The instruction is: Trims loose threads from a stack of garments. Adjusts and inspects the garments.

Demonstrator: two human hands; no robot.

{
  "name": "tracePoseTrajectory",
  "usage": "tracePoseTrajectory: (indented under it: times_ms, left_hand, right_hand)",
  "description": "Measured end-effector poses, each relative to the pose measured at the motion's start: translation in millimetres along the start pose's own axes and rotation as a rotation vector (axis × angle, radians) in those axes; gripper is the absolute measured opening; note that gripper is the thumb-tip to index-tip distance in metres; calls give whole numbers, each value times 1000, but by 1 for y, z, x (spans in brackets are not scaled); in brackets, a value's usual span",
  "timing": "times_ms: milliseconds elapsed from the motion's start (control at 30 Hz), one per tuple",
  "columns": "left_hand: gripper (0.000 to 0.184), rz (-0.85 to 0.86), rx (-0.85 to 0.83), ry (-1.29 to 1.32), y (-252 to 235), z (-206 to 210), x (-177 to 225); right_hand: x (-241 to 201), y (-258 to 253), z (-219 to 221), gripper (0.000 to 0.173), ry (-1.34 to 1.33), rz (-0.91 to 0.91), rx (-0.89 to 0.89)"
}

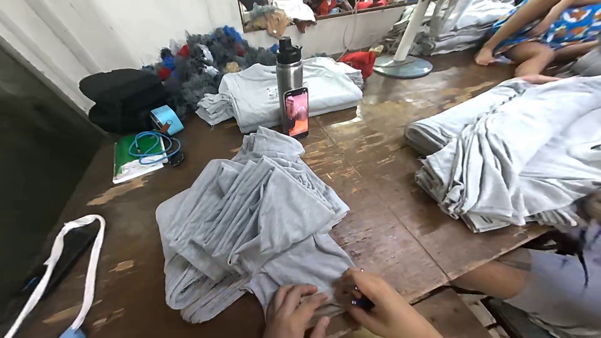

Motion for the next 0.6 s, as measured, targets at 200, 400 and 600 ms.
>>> tracePoseTrajectory:
  times_ms: [200, 400, 600]
  left_hand:
    - [20, 53, 297, -132, -8, -7, 14]
    - [19, -30, 554, -31, 11, -54, -5]
    - [29, -72, 489, 134, 15, -41, -14]
  right_hand:
    - [-34, -15, -4, 13, -119, -75, 18]
    - [-23, -27, -44, 16, -131, -120, 237]
    - [-21, -55, -25, 12, -51, -55, 370]
Point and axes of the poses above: each hand's wrist, its own y-axis away from the middle knuckle, its own z-axis out of the palm, x = y × z, the point moved 9 cm from there along -y, towards the middle knuckle, and after that the axes turned 9 degrees about -z, right-handed, at the moved point
